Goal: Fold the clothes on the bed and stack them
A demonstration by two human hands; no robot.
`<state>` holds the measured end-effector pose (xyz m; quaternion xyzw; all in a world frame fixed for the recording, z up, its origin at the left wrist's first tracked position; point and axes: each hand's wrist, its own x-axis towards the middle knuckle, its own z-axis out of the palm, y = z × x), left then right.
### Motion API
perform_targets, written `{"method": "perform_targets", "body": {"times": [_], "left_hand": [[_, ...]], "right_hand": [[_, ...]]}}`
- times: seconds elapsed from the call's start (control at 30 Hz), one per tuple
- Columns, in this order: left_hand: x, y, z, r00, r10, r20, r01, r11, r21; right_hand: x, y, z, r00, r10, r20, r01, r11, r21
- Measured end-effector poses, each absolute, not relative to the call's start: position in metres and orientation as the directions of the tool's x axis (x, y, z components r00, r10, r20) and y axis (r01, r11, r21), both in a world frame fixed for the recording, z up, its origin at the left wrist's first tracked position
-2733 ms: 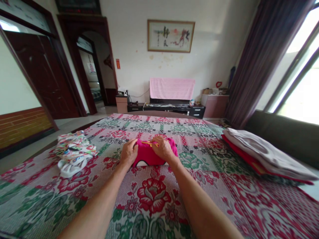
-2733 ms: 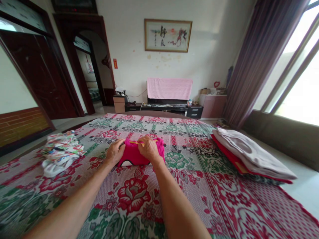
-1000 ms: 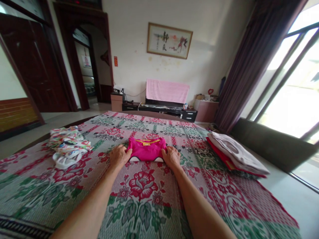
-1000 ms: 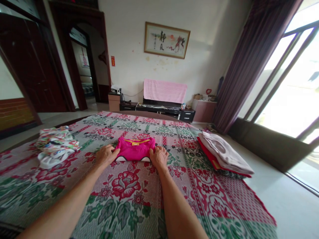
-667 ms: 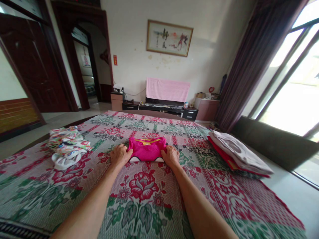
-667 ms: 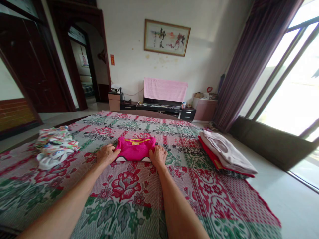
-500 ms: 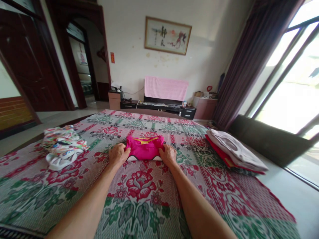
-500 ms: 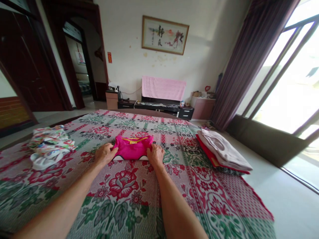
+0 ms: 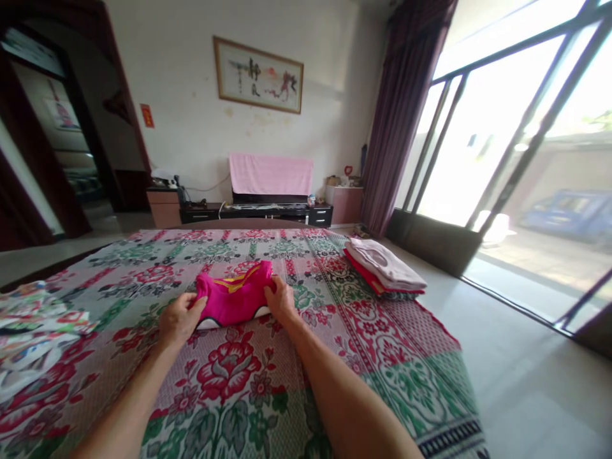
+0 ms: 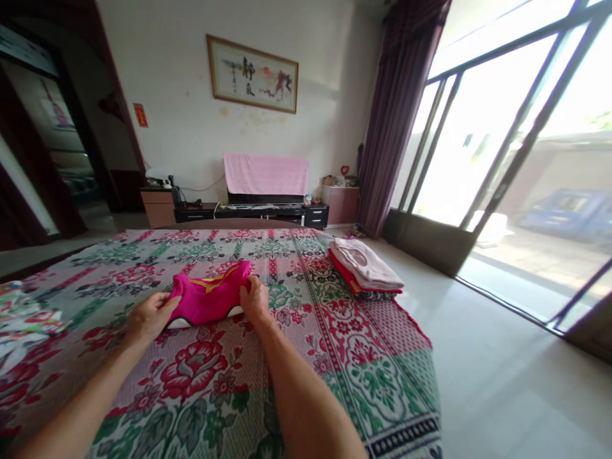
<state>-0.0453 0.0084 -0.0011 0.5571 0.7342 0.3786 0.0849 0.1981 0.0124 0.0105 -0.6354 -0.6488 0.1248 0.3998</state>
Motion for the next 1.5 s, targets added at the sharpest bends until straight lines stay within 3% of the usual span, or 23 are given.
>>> {"method": "perform_targets", "body": {"times": [0.2, 0.33, 0.43, 0.5, 0.6, 0.77, 0.87, 1.03, 1.2, 1.27, 1.33, 1.43, 1.5], "left_hand": [[-0.024, -0.005, 0.011, -0.332, 0.917, 0.22, 0.674, 0.068, 0.736], [-0.012, -0.013, 0.02, -0.285, 0.916, 0.282, 0.725, 0.013, 0.689], [-0.01, -0.015, 0.023, -0.135, 0.953, 0.273, 0.735, -0.088, 0.672], [-0.01, -0.016, 0.025, -0.058, 0.979, 0.194, 0.676, -0.104, 0.729], [-0.009, -0.019, 0.031, -0.061, 0.998, 0.006, 0.547, 0.029, 0.837], [-0.011, -0.027, 0.04, 0.002, 0.984, -0.176, 0.366, 0.163, 0.916], [-0.012, -0.033, 0.045, 0.109, 0.964, -0.244, 0.294, 0.203, 0.934], [-0.007, -0.047, 0.06, 0.381, 0.865, -0.326, 0.255, 0.241, 0.937], [-0.007, -0.052, 0.068, 0.527, 0.781, -0.334, 0.292, 0.203, 0.935], [-0.01, -0.047, 0.065, 0.479, 0.806, -0.347, 0.356, 0.183, 0.916], [-0.013, -0.037, 0.058, 0.291, 0.919, -0.266, 0.432, 0.122, 0.893], [-0.014, -0.022, 0.042, -0.115, 0.992, 0.049, 0.602, 0.031, 0.798], [-0.012, -0.015, 0.029, -0.225, 0.952, 0.206, 0.705, 0.013, 0.709]], "right_hand": [[0.222, 0.018, 0.014, 0.2, 0.921, 0.334, 0.672, 0.119, -0.731], [0.238, 0.03, 0.01, 0.209, 0.929, 0.305, 0.598, 0.125, -0.791], [0.246, 0.039, 0.006, 0.188, 0.951, 0.244, 0.499, 0.122, -0.858], [0.251, 0.042, 0.005, 0.167, 0.971, 0.172, 0.387, 0.096, -0.917], [0.262, 0.04, 0.008, 0.036, 0.999, 0.038, 0.12, 0.033, -0.992], [0.28, 0.03, 0.017, -0.166, 0.985, -0.054, -0.171, -0.082, -0.982], [0.281, 0.032, 0.016, -0.063, 0.998, -0.025, -0.198, -0.036, -0.98], [0.273, 0.043, 0.012, 0.303, 0.953, -0.011, -0.118, 0.026, -0.993], [0.271, 0.046, 0.009, 0.389, 0.921, 0.001, -0.032, 0.015, -0.999], [0.275, 0.046, 0.009, 0.39, 0.921, -0.007, 0.044, -0.026, -0.999], [0.28, 0.045, 0.011, 0.381, 0.924, -0.038, 0.122, -0.09, -0.988], [0.29, 0.042, 0.016, 0.328, 0.939, -0.106, 0.176, -0.171, -0.969], [0.295, 0.038, 0.021, 0.276, 0.951, -0.139, 0.189, -0.195, -0.962]]}}
